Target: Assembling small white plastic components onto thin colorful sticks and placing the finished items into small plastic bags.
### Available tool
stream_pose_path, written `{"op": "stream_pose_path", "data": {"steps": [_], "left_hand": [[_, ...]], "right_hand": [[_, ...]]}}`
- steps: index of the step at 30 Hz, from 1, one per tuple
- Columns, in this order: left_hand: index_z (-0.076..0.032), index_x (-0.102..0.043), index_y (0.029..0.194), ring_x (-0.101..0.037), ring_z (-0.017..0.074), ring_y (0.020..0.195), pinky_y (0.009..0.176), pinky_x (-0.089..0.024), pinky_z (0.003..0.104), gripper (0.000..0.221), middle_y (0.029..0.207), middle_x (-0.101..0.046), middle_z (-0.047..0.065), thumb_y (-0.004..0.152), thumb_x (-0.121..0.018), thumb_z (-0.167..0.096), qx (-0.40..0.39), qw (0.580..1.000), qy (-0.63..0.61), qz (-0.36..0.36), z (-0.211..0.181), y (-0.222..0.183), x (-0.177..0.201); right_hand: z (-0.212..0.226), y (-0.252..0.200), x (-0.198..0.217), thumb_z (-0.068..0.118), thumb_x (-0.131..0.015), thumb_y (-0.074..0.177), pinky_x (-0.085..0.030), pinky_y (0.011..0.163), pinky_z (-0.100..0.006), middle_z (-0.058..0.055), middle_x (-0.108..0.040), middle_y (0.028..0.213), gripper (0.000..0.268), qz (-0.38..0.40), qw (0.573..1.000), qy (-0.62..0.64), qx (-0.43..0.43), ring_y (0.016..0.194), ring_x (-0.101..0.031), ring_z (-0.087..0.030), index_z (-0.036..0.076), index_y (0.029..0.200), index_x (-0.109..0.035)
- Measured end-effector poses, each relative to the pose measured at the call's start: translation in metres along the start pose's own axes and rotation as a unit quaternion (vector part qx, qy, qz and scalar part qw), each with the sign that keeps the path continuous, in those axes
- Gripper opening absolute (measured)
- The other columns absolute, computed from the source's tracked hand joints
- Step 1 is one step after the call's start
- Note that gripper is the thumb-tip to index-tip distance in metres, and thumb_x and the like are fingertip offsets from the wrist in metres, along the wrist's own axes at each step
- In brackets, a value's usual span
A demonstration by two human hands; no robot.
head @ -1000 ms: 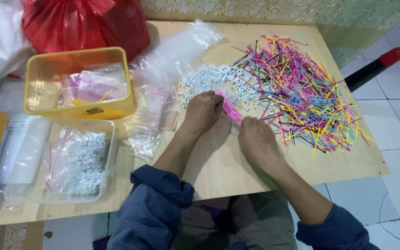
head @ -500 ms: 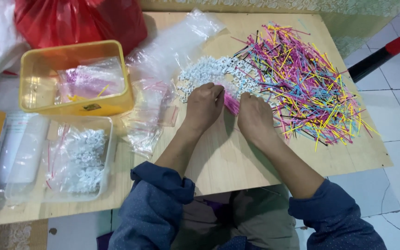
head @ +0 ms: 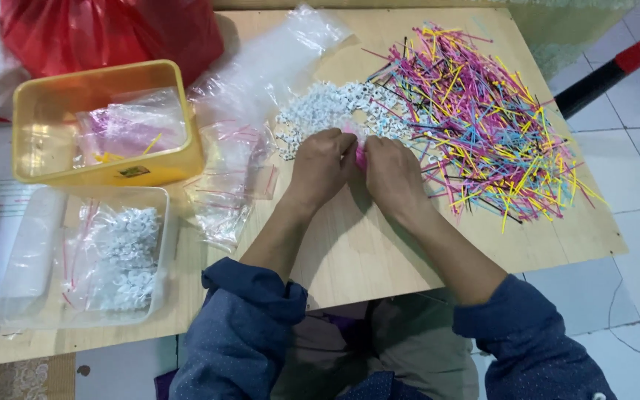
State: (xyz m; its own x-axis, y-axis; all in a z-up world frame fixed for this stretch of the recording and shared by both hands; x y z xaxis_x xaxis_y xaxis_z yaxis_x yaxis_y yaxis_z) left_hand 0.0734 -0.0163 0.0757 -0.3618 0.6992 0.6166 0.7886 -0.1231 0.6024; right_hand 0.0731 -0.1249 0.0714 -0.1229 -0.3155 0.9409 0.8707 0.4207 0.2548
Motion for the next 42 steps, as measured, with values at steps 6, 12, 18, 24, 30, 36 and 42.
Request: {"op": "stream_pose_path", "data": {"steps": [6, 12, 18, 24, 30, 36, 42], "left_hand": [[0.001, -0.076, 0.095, -0.072, 0.0231, 0.064, 0.058, -0.057, 0.028, 0.012, 0.067, -0.068, 0.011, 0.093, -0.066, -0.003, 0.030, 0.998, -0.022, -0.056, 0.001, 0.001, 0.025], [-0.002, -0.076, 0.097, -0.072, 0.0272, 0.065, 0.060, -0.058, 0.035, 0.012, 0.070, -0.069, 0.012, 0.093, -0.066, -0.008, 0.042, 0.996, -0.038, -0.064, 0.004, 0.000, 0.027], [-0.002, -0.076, 0.096, -0.072, 0.0242, 0.064, 0.061, -0.058, 0.032, 0.012, 0.069, -0.068, 0.010, 0.093, -0.066, -0.008, 0.033, 0.996, -0.022, -0.074, 0.002, 0.000, 0.026], [-0.002, -0.075, 0.097, -0.070, 0.0219, 0.061, 0.060, -0.058, 0.031, 0.013, 0.068, -0.067, 0.008, 0.094, -0.065, -0.010, 0.040, 0.995, -0.022, -0.083, 0.004, 0.001, 0.030], [-0.002, -0.075, 0.098, -0.070, 0.0223, 0.062, 0.060, -0.058, 0.031, 0.013, 0.069, -0.067, 0.009, 0.094, -0.066, -0.010, 0.034, 0.996, -0.031, -0.076, 0.002, 0.000, 0.028], [-0.004, -0.077, 0.096, -0.069, 0.0220, 0.060, 0.059, -0.056, 0.031, 0.010, 0.067, -0.066, 0.007, 0.092, -0.068, -0.006, -0.018, 0.998, 0.022, -0.059, -0.006, 0.001, 0.019], [-0.006, -0.078, 0.096, -0.068, 0.0193, 0.059, 0.059, -0.055, 0.027, 0.009, 0.067, -0.067, 0.007, 0.092, -0.070, -0.006, -0.021, 0.998, 0.040, -0.049, 0.001, 0.002, 0.011]], "right_hand": [[0.005, -0.023, 0.014, 0.007, -0.052, 0.105, -0.051, 0.067, -0.046, -0.018, -0.064, 0.081, 0.018, -0.039, 0.999, -0.006, 0.013, 0.081, -0.067, -0.038, -0.001, 0.099, -0.067], [0.008, -0.043, 0.010, 0.011, -0.059, 0.104, -0.051, 0.065, -0.037, -0.008, -0.062, 0.075, 0.014, -0.038, 0.997, -0.064, 0.030, 0.075, -0.067, -0.027, 0.006, 0.097, -0.070], [0.003, -0.044, 0.010, 0.009, -0.062, 0.102, -0.050, 0.064, -0.037, -0.007, -0.063, 0.073, 0.012, -0.019, 0.994, -0.103, 0.014, 0.073, -0.067, -0.026, 0.006, 0.094, -0.070], [0.013, -0.047, 0.018, 0.008, -0.063, 0.102, -0.049, 0.064, -0.034, -0.006, -0.062, 0.073, 0.011, -0.016, 0.994, -0.104, 0.017, 0.070, -0.065, -0.022, 0.007, 0.095, -0.071], [0.009, -0.047, 0.014, 0.008, -0.067, 0.098, -0.049, 0.062, -0.035, -0.004, -0.060, 0.070, 0.008, -0.043, 0.991, -0.125, 0.028, 0.069, -0.065, -0.023, 0.008, 0.090, -0.068], [-0.009, -0.011, -0.003, 0.006, -0.062, 0.101, -0.049, 0.061, -0.039, -0.010, -0.063, 0.073, 0.011, -0.070, 0.992, -0.086, 0.059, 0.072, -0.067, -0.029, 0.004, 0.093, -0.069], [-0.009, 0.003, -0.003, 0.011, -0.060, 0.103, -0.051, 0.062, -0.040, -0.010, -0.063, 0.074, 0.013, -0.083, 0.994, -0.037, 0.063, 0.075, -0.068, -0.030, 0.005, 0.098, -0.070]]}}
Point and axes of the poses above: each hand's wrist, its own y-axis towards the middle knuckle, its own x-axis out of the back of the hand, z = x × y, the point moved 10 cm from there along y, towards the middle knuckle
